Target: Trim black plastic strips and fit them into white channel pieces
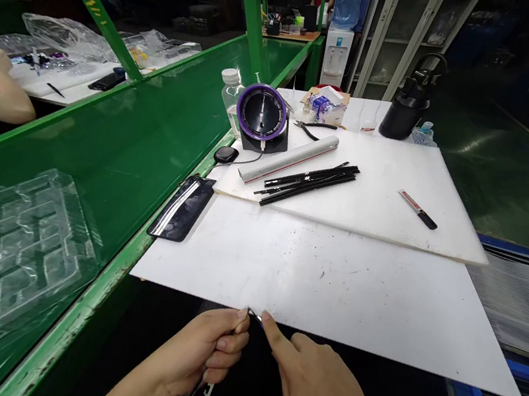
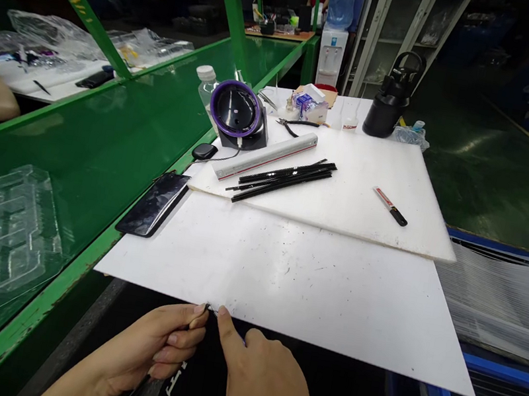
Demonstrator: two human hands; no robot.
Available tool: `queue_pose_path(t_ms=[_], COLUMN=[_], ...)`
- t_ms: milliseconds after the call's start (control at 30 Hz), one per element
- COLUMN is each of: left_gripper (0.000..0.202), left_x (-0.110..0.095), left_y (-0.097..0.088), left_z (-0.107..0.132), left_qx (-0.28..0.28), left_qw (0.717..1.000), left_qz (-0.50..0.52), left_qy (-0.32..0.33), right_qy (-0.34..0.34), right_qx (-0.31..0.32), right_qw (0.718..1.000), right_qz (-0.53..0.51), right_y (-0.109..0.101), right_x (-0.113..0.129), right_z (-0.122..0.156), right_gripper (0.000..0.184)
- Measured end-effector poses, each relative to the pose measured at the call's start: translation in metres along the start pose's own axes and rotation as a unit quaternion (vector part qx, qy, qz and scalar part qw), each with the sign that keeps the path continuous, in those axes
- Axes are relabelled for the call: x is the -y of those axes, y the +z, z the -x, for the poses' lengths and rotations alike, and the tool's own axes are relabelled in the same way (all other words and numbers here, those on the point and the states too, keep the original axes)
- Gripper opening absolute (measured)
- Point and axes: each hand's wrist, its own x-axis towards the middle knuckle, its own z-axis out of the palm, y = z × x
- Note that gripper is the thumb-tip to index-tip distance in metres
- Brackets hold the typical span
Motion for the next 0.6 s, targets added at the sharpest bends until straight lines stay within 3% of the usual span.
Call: queue_pose_path(t_ms=[233,433,600], left_gripper=[0.034,0.026,0.035], left_x=[-0.002,0.003,0.011], left_y=[-0.008,-0.006,-0.008], left_z=[0.001,0.012,0.008], left_qx=[0.036,-0.034,-0.034], left_qw=[0.999,0.999,0.999], left_qz=[0.029,-0.022,0.018], left_qy=[-0.022,0.036,0.032], right_qy=[-0.026,0.002,0.011], right_qx=[-0.015,-0.046,-0.004], right_qw=[0.993,0.998,0.997], right_qz=[0.113,-0.045,-0.079], right_y=[0.006,0.000,-0.001], right_x=[-0.001,-0.015,-0.014], right_z=[0.002,0.010,0.010], right_gripper=[0.094,0.062,0.074])
